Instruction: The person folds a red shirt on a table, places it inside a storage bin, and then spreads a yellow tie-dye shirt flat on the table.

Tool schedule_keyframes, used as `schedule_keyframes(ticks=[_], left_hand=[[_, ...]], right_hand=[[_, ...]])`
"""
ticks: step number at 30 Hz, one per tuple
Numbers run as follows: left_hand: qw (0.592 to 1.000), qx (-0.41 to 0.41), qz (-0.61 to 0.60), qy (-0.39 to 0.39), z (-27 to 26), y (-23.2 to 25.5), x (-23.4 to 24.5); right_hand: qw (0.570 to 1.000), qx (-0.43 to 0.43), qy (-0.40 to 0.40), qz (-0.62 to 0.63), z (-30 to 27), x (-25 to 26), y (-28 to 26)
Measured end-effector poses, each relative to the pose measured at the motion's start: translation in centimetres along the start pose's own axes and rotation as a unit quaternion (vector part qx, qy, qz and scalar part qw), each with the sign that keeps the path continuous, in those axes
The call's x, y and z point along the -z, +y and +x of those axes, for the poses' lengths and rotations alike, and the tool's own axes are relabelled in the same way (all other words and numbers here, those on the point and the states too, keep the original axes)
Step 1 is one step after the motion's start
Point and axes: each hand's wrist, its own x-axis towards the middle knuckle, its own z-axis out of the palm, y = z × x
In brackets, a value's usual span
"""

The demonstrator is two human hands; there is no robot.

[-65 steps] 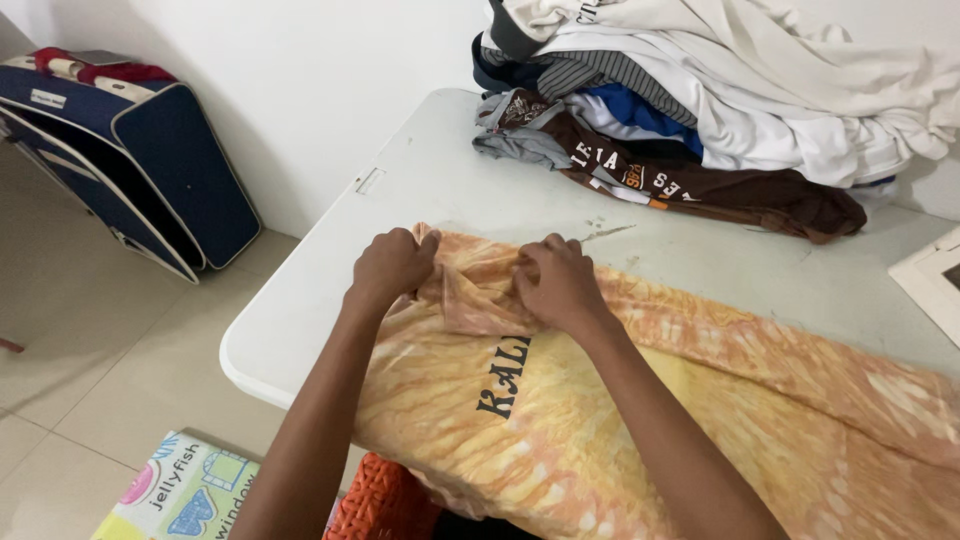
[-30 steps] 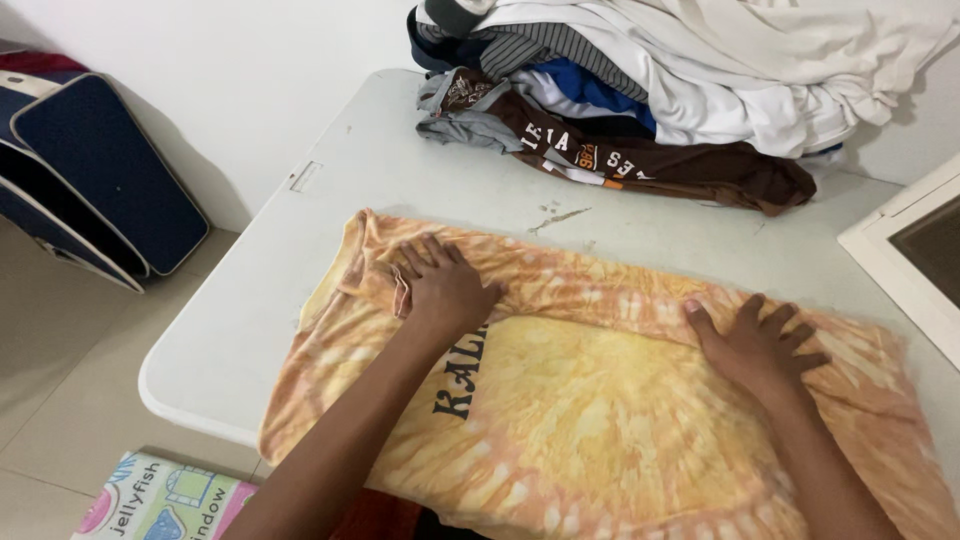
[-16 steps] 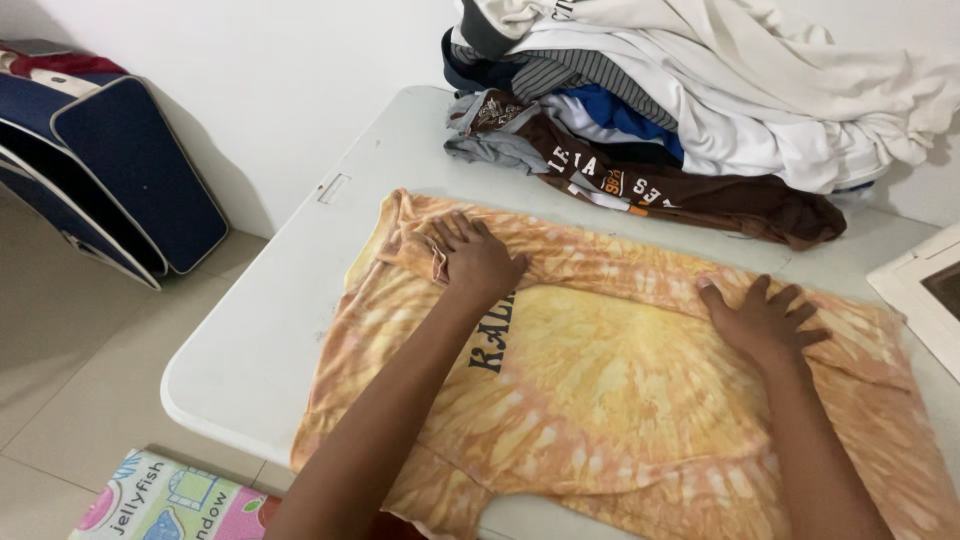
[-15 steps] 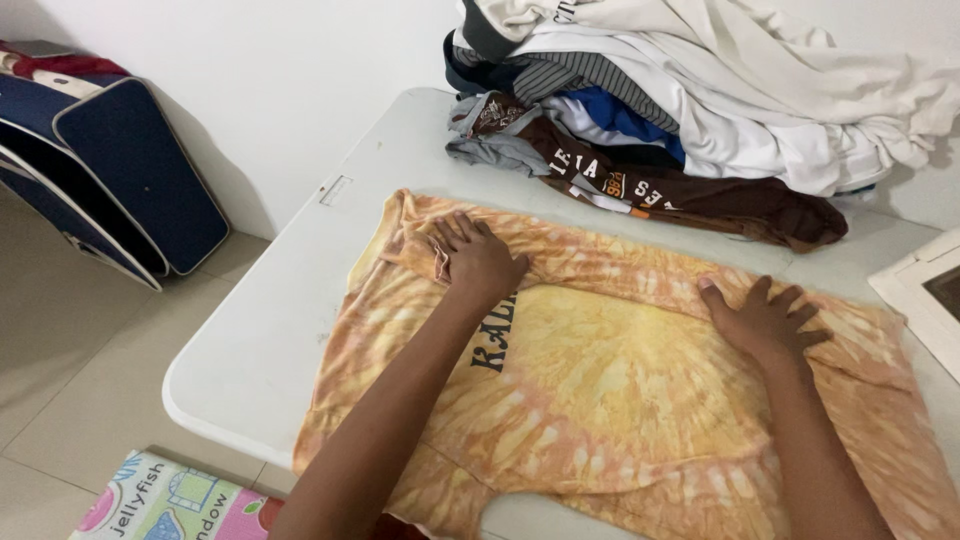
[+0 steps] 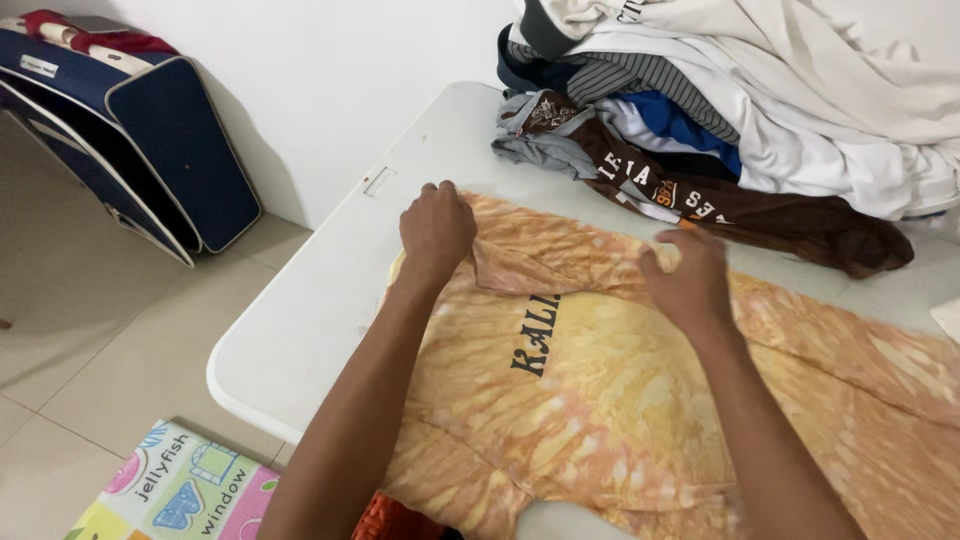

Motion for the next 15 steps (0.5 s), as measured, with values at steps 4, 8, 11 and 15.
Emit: schedule_keyframes(ticks=[4,8,11,15], left_hand=[[0.999,0.020,-0.044,0.023,0.3,-2.0,-1.3],[0.997,0.058,-0.055,-0.008,0.4,-2.1,-0.6],[0.998,0.032,-0.059,-0.010,0.1,-2.0,-0.2],[0.996,-0.020,-0.075,0.047,0.3,-2.3,-0.4]], right_hand=[[0.982,-0.011,-0.100,0.160,1.8,-3.1,-9.1],[0.972,0.097,-0.129,0.173,0.4,-4.4,-15.2],[0.975,0.144,-0.129,0.110,-1.1,-4.5,-16.4],[0.976,0.151,-0.105,0.117,-1.3,-5.2,-15.8]])
